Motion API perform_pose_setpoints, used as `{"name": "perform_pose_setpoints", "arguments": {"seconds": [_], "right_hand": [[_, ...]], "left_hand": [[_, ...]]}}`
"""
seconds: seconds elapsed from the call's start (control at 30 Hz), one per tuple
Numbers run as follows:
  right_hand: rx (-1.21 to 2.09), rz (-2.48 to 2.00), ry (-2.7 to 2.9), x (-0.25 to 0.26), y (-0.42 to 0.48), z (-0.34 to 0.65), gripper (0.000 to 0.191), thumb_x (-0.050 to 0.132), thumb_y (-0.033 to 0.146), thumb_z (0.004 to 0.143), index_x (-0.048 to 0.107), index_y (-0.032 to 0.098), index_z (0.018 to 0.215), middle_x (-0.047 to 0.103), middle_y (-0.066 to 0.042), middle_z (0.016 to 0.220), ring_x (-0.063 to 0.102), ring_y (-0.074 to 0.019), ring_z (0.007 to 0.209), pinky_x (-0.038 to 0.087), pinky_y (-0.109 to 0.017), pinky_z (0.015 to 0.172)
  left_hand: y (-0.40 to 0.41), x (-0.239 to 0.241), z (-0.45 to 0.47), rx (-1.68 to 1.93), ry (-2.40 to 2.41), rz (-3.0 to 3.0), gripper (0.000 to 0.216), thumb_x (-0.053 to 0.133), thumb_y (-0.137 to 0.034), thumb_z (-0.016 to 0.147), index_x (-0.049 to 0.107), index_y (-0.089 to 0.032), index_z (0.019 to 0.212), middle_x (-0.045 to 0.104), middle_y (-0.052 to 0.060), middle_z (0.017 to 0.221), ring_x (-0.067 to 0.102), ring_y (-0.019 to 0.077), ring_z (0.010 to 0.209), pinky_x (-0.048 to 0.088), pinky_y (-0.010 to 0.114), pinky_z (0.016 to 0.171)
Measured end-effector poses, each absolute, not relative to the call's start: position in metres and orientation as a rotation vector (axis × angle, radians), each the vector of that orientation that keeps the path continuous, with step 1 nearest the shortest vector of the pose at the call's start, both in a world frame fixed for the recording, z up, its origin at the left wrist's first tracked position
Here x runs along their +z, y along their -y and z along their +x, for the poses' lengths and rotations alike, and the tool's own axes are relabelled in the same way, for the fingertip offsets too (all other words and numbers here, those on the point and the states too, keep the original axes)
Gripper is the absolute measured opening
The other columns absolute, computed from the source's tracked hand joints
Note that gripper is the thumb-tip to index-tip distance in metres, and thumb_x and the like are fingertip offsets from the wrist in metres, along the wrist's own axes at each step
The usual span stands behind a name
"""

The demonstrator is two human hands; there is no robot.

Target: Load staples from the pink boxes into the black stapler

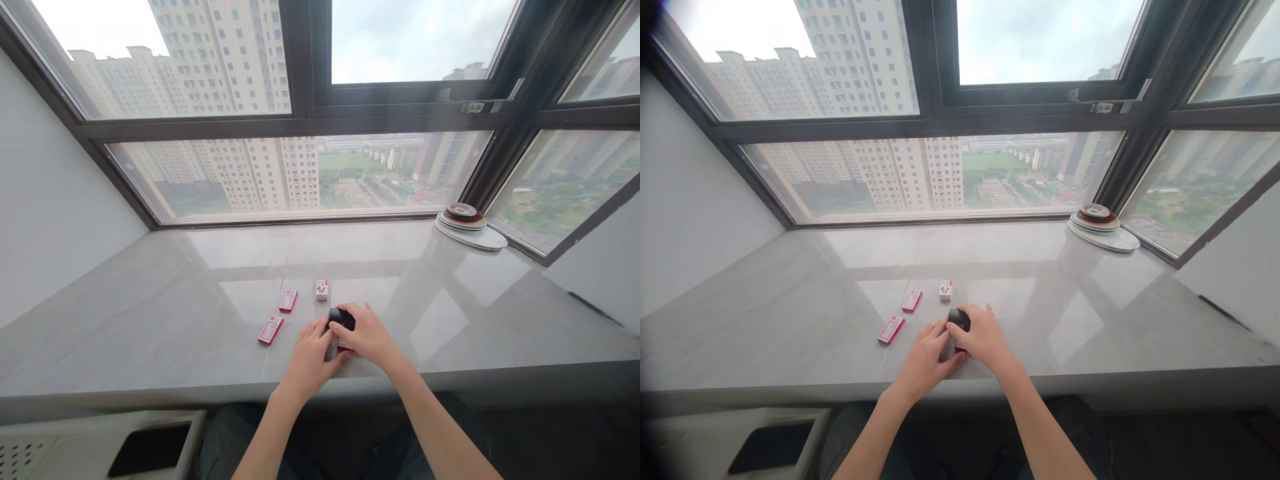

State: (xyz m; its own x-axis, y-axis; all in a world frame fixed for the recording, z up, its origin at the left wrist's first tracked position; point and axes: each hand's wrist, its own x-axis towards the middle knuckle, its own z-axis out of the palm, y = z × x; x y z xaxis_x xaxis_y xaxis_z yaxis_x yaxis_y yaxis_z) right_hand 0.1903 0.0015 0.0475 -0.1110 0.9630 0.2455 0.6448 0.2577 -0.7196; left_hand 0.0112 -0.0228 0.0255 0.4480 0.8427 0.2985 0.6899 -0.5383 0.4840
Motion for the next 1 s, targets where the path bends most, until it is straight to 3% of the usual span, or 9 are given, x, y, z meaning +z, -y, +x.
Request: {"name": "perform_pose_setpoints", "arguments": {"seconds": [0.07,0.13,0.23,0.33,0.43,0.53,0.63,0.73,1.0], "right_hand": [[0.519,-1.517,1.768,0.047,-0.007,0.172,0.024,0.072,0.043,0.083,0.073,0.026,0.101,0.076,-0.003,0.094,0.069,-0.0246,0.093,0.021,-0.057,0.12],[0.57,-1.514,1.626,0.048,-0.012,0.162,0.024,0.073,0.046,0.082,0.071,0.024,0.092,0.075,-0.002,0.086,0.068,-0.0233,0.086,0.034,-0.053,0.114],[0.81,-1.324,1.265,0.049,-0.017,0.171,0.032,0.063,0.051,0.087,0.069,0.022,0.1,0.077,-0.007,0.099,0.069,-0.0238,0.093,0.052,-0.04,0.094],[0.929,-1.152,0.944,0.04,-0.012,0.207,0.04,0.047,0.052,0.095,0.067,0.02,0.108,0.073,-0.012,0.121,0.067,-0.0255,0.11,0.057,-0.033,0.084],[0.987,-1.281,0.821,0.023,0.003,0.251,0.041,0.046,0.052,0.095,0.067,0.019,0.106,0.073,-0.013,0.119,0.07,-0.0261,0.105,0.061,-0.032,0.073],[1.034,-1.544,0.827,0.009,0.022,0.282,0.047,0.049,0.063,0.093,0.067,0.02,0.1,0.074,-0.01,0.092,0.07,-0.0205,0.067,0.053,-0.027,0.046],[1.242,-1.673,0.99,0.005,0.037,0.281,0.06,0.043,0.074,0.093,0.066,0.019,0.091,0.064,-0.003,0.065,0.05,-0.0123,0.036,0.03,-0.023,0.031],[1.408,-1.615,1.209,0.007,0.042,0.256,0.055,0.049,0.071,0.092,0.064,0.018,0.089,0.061,0.001,0.058,0.041,-0.0087,0.033,0.024,-0.021,0.034],[1.257,-1.653,1.383,0.004,0.03,0.224,0.039,0.06,0.053,0.091,0.066,0.015,0.086,0.057,0.002,0.054,0.043,-0.01,0.045,0.027,-0.022,0.045]], "left_hand": [[0.024,0.025,0.008,0.743,-1.34,2.429,0.054,0.07,-0.038,0.091,0.056,-0.033,0.143,0.054,0.007,0.15,0.047,0.0313,0.141,0.039,0.053,0.118],[0.027,0.024,0.004,0.725,-1.378,2.435,0.056,0.068,-0.04,0.092,0.053,-0.033,0.146,0.051,0.006,0.153,0.044,0.0302,0.144,0.038,0.051,0.12],[0.029,0.021,-0.003,0.686,-1.444,2.417,0.058,0.063,-0.043,0.096,0.048,-0.035,0.151,0.042,0.004,0.162,0.038,0.0288,0.15,0.037,0.049,0.121],[0.028,0.018,-0.009,0.652,-1.463,2.402,0.057,0.059,-0.044,0.097,0.047,-0.036,0.152,0.04,0.003,0.164,0.037,0.0275,0.151,0.036,0.047,0.122],[0.027,0.017,-0.01,0.637,-1.463,2.382,0.057,0.06,-0.043,0.097,0.047,-0.037,0.152,0.039,0.002,0.164,0.036,0.0272,0.151,0.034,0.047,0.123],[0.026,0.017,-0.004,0.653,-1.469,2.364,0.053,0.061,-0.039,0.096,0.052,-0.038,0.148,0.037,0.002,0.164,0.035,0.0282,0.151,0.033,0.049,0.122],[0.027,0.016,0.006,0.699,-1.515,2.351,0.043,0.064,-0.035,0.094,0.061,-0.038,0.137,0.039,0.003,0.162,0.035,0.0306,0.149,0.033,0.052,0.121],[0.028,0.017,0.014,0.763,-1.577,2.332,0.038,0.07,-0.033,0.088,0.066,-0.036,0.126,0.044,0.004,0.156,0.039,0.0328,0.145,0.034,0.055,0.118],[0.02,0.018,0.0,0.769,-1.456,2.254,0.032,0.08,-0.04,0.082,0.068,-0.035,0.112,0.05,0.002,0.153,0.044,0.0317,0.143,0.037,0.054,0.117]]}}
